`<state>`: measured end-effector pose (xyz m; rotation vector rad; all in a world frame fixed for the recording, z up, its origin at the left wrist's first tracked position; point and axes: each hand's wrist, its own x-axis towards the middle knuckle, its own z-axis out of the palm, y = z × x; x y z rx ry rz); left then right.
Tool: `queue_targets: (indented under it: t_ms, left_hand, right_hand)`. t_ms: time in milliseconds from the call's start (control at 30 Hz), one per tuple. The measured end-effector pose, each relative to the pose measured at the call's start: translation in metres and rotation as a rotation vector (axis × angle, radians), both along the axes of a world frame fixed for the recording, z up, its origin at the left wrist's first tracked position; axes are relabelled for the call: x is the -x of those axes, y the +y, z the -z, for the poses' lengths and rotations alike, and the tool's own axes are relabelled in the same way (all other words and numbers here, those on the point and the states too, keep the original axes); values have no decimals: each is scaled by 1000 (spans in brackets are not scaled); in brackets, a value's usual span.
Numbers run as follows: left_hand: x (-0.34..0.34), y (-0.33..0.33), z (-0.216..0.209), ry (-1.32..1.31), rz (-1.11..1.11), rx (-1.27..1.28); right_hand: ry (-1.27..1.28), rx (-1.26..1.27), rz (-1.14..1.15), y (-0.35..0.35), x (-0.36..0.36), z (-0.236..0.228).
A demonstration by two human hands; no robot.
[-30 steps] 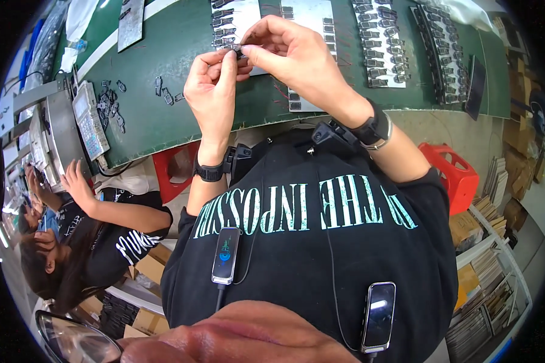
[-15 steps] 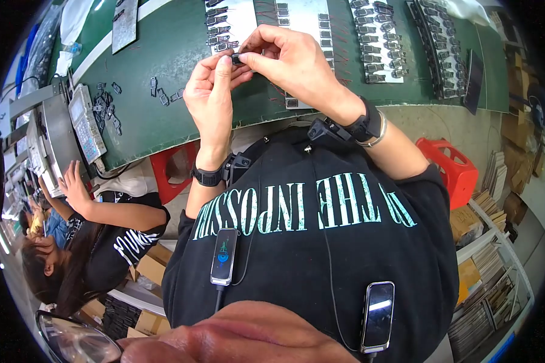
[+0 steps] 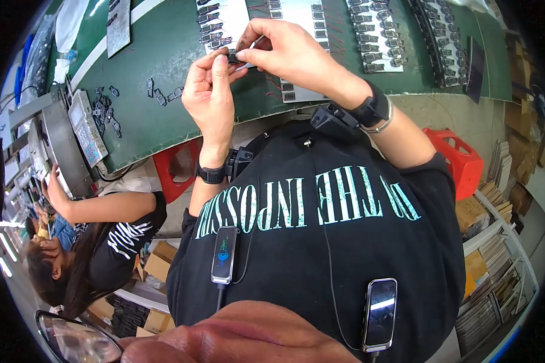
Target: The recorder is sorting small black components and placing them into specialized trays at a manual workstation.
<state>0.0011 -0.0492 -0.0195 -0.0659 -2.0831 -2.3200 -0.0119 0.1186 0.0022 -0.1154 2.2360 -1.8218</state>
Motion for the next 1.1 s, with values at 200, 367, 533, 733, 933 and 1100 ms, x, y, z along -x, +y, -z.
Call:
queue_targets:
  t_ms: [200, 367, 533, 733, 933, 1100]
  left_hand:
    - [-1, 6, 0, 36, -26, 36]
    - [-3, 7, -2, 8, 0, -59]
    - [-4, 5, -5, -51, 41, -121]
    - [-11, 12, -3, -22, -22, -152]
    - [-13, 15, -2, 21, -56, -154]
    - [-14, 17, -1, 30, -56, -157]
  right_hand:
    - [180, -27, 58, 0, -8, 6]
    - [94, -30, 55, -1, -10, 1]
    - [217, -53, 89, -3, -12, 5]
    - [296, -153, 130, -7, -20, -2]
    - [451, -225, 185, -11, -33, -7]
    - [413, -229, 209, -10, -31, -1]
